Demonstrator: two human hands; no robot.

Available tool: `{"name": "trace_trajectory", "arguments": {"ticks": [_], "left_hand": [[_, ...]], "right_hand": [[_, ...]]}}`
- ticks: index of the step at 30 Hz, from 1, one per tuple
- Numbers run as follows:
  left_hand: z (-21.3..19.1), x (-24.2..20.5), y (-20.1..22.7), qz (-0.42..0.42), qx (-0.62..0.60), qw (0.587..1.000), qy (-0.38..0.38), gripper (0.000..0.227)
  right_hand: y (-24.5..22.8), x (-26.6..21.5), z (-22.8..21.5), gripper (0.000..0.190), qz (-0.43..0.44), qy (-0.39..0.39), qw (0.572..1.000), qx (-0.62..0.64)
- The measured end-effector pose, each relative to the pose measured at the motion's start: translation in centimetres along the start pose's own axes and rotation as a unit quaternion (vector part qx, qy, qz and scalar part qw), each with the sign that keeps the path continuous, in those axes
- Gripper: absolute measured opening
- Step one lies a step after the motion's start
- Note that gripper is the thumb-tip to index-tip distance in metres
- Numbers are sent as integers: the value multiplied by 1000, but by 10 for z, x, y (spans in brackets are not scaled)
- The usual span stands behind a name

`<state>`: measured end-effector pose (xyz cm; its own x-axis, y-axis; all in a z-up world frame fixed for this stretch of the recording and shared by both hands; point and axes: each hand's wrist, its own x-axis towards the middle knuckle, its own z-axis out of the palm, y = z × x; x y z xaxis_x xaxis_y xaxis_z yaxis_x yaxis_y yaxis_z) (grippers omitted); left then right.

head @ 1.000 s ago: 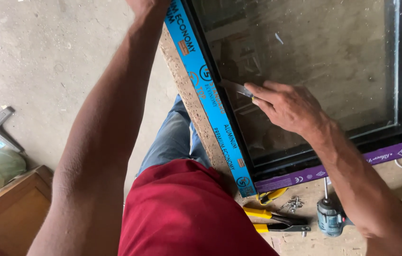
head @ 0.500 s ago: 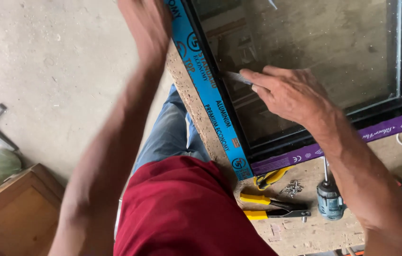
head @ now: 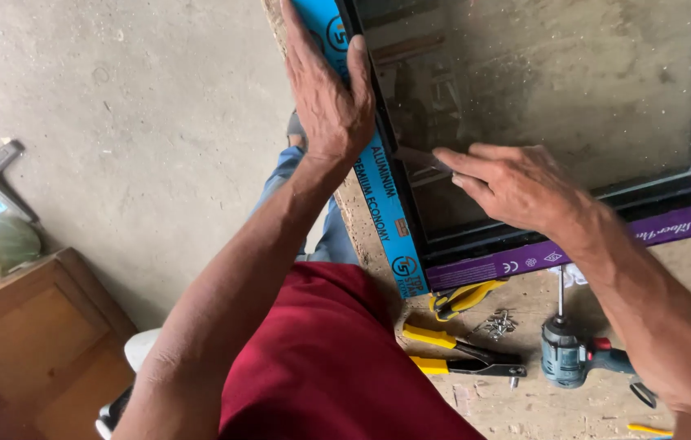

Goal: The person uses a utility knife to cut along the edges of a window frame resting on a cardboard box. They systematically slice through the material around the perimeter of the frame.

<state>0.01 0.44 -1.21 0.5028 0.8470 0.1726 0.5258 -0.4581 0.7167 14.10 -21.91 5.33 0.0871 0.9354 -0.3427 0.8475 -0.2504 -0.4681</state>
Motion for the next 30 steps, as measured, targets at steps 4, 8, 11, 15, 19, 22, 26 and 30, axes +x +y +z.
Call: {"name": "trace_trajectory", "arguments": {"ticks": [4,8,11,15,19,22,26,30], "left_hand": [[-1,-1,-1,-18,38,999,-7,76],[-3,0,0,-1,49,999,4,68],[-12,7,19,-27,58,998,5,55],[-18,9,31,-59,58,997,-6,50],[-15,6,29,-45,79,996,7,47],[-19,5,32,-39,85,996,8,47],[-28,8,42,1,43,999,28,36],[-17,-5,15,-14,40,999,-12,68]], "right_hand": [[2,-20,5,51,-51,-4,997,-49],[4,-31,1,49,-79,-13,995,-57],[4,-38,1,49,-93,-68,989,-90],[7,-48,0,47,-153,-138,974,-91],[3,-41,-11,42,-176,-130,972,-84],[2,-32,-14,49,-177,-206,956,-107],[-5,-16,-24,45,-167,-287,936,-118],[-18,13,-72,51,-43,-448,890,-71]]}}
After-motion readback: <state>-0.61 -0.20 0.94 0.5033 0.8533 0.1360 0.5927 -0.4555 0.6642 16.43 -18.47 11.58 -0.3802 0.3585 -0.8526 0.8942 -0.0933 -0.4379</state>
